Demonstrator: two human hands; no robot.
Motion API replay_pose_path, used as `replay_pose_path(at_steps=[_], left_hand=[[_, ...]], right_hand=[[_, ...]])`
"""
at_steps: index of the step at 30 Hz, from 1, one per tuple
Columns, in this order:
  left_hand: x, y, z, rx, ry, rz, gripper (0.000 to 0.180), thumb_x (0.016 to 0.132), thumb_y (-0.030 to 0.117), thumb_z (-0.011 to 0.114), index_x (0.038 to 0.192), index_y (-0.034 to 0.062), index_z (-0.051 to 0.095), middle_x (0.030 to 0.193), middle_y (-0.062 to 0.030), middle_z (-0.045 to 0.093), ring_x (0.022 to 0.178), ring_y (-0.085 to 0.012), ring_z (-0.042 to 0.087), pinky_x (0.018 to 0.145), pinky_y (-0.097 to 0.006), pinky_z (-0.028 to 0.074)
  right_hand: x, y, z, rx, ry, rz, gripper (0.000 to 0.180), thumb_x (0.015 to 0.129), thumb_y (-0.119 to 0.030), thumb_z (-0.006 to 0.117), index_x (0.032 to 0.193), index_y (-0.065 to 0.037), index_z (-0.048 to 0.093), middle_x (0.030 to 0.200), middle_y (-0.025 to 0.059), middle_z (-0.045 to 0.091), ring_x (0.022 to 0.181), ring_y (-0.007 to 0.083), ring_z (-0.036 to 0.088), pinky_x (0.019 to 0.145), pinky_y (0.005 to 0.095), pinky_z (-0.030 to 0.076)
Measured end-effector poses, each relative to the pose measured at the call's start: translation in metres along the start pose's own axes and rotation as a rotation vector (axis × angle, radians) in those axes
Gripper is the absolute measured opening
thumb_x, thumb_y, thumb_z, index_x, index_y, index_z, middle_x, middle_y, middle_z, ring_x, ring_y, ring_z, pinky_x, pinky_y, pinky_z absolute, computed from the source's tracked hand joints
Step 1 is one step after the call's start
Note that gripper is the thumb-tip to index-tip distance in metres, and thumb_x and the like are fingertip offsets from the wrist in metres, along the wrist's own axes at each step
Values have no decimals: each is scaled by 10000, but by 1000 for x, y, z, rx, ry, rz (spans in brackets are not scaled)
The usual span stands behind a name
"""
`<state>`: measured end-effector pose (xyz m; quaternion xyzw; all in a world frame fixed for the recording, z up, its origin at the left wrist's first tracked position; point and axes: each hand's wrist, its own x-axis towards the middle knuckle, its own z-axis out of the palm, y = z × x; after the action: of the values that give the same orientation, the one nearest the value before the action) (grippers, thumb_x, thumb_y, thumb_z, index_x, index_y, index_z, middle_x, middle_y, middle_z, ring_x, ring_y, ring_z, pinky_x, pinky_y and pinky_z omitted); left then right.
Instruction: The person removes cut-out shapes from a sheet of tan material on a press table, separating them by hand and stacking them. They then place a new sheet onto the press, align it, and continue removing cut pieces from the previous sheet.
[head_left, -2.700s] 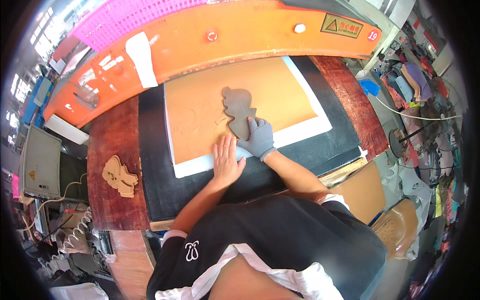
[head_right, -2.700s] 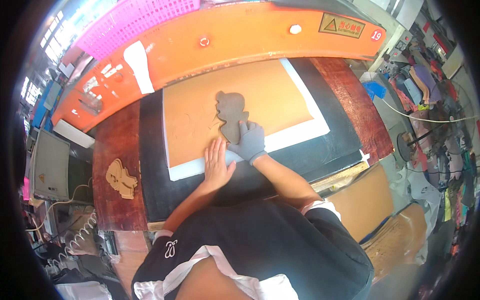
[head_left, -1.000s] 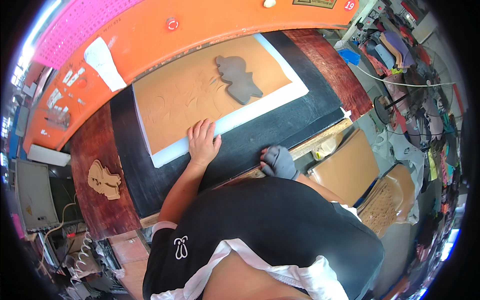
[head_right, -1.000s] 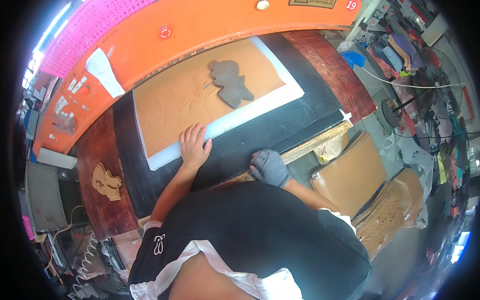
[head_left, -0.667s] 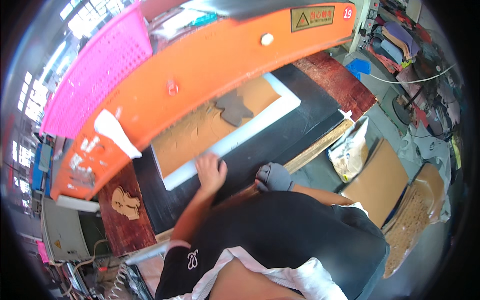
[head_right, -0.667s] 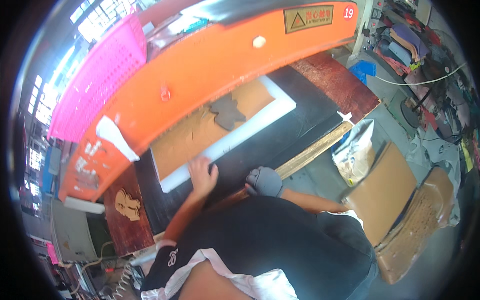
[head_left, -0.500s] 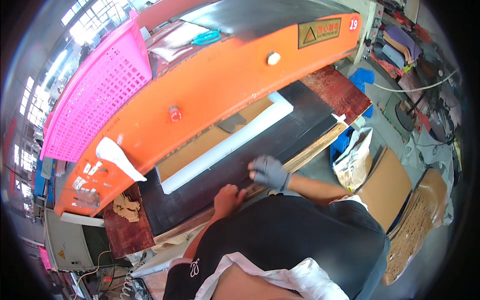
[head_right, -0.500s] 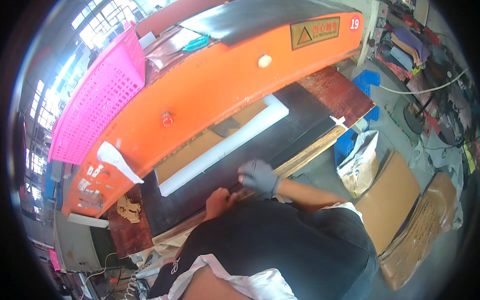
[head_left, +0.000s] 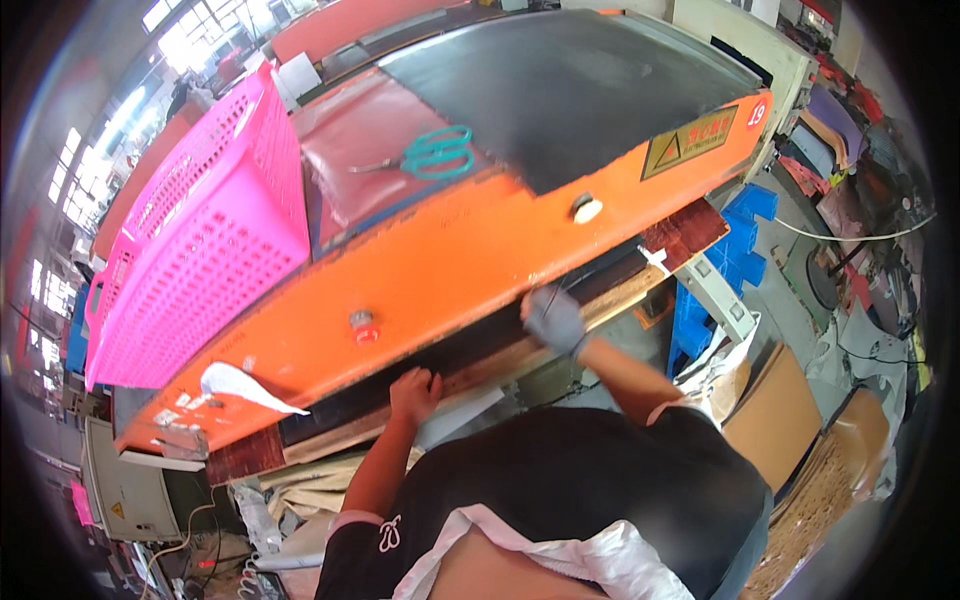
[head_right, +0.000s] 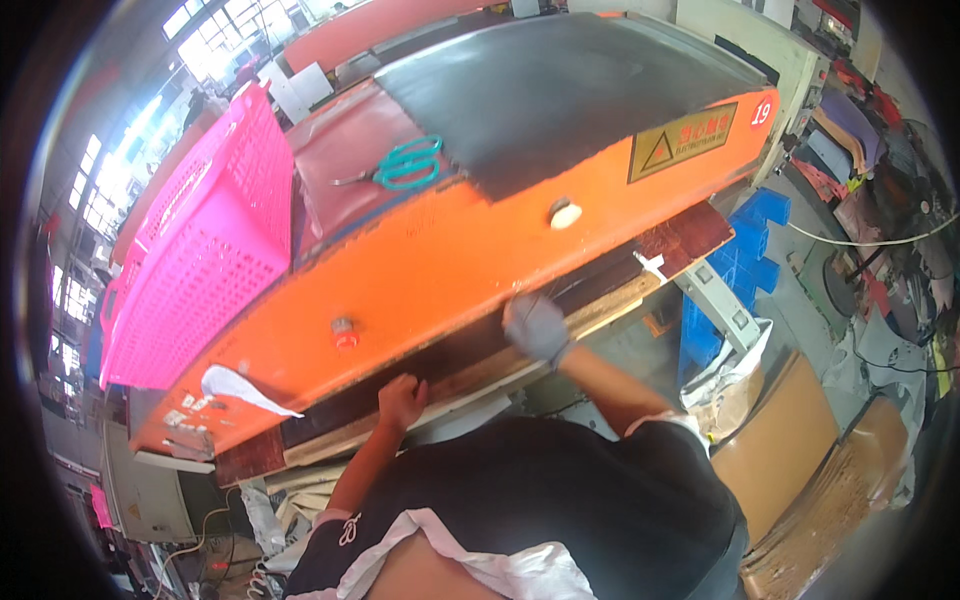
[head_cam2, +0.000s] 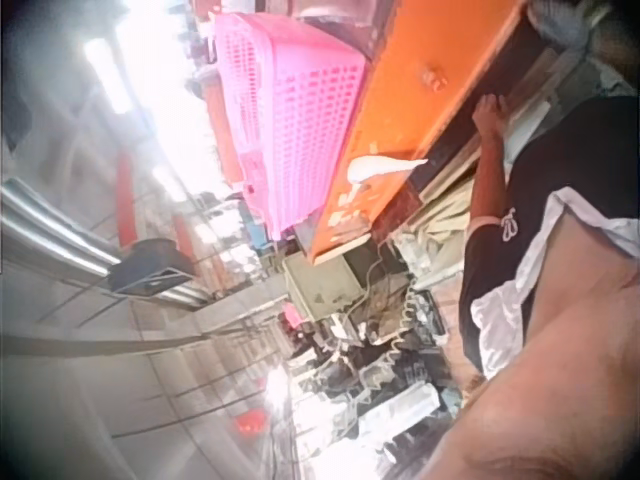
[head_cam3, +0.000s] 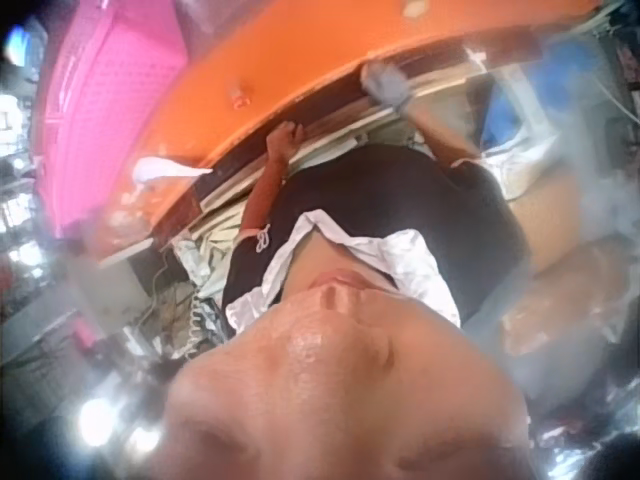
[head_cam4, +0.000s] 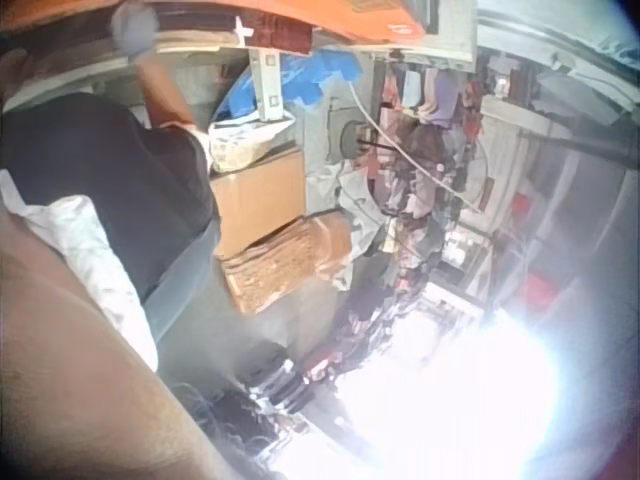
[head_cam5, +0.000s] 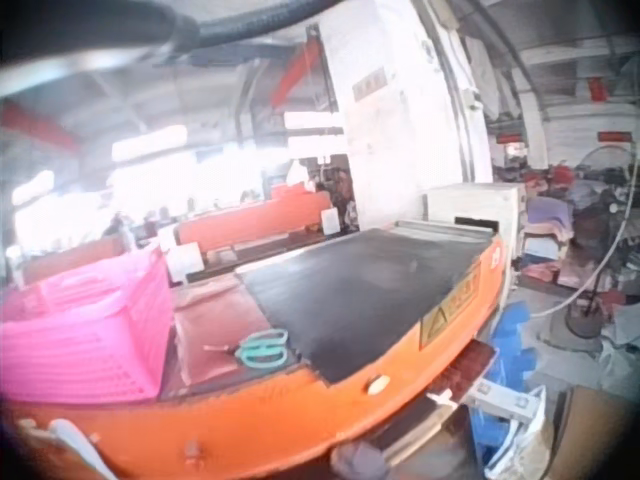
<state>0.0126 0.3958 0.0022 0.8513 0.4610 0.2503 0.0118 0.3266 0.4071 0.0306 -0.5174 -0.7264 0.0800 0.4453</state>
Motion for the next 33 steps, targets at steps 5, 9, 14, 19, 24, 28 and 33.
replay_pose_path(at_steps=[5,9,14,19,24,28,33], left_hand=[[-1,-4,-2,-1,-44,-43,243,770,183,619,602,80,478,627,-97,498,607,-309,551,517,-410,442],[-2,-2,1,45,1,-11,248,767,182,621,592,81,476,623,-100,497,595,-307,548,507,-407,442],[-5,0,8,133,68,-24,263,774,195,614,575,76,490,620,-101,510,581,-309,549,500,-413,449],[-15,16,10,107,44,-239,270,793,231,597,623,41,509,711,-141,536,745,-346,549,657,-444,460],[-38,41,8,94,18,-304,269,800,249,595,653,34,527,758,-139,552,800,-342,546,703,-442,454],[-76,74,-2,86,-36,-287,263,805,259,589,676,35,541,777,-133,560,810,-336,552,707,-441,456],[-132,129,-21,42,-93,-237,249,805,258,583,701,33,554,784,-124,565,814,-326,563,679,-451,463]], right_hand=[[-34,-16,28,-191,-134,-180,189,757,-281,604,746,-93,581,706,96,546,689,301,547,614,432,423],[-31,-11,26,-226,-229,-182,233,763,-331,589,743,-98,594,711,91,547,693,287,540,615,420,415],[-40,-11,25,-328,-276,-162,250,801,-347,550,776,-105,606,766,89,562,740,270,544,664,401,410],[-49,-10,23,-348,-227,-203,237,802,-336,547,793,-107,606,777,87,571,761,271,555,700,411,406],[-76,-16,16,-371,-253,-184,228,787,-324,556,799,-104,611,797,94,581,778,277,558,732,411,405],[-122,-35,-4,-330,-165,-197,243,771,-319,570,826,-89,627,834,103,594,791,292,553,762,419,407],[-189,-72,-41,-282,-38,-205,195,734,-260,607,805,-79,612,813,98,589,748,297,536,729,416,412]])
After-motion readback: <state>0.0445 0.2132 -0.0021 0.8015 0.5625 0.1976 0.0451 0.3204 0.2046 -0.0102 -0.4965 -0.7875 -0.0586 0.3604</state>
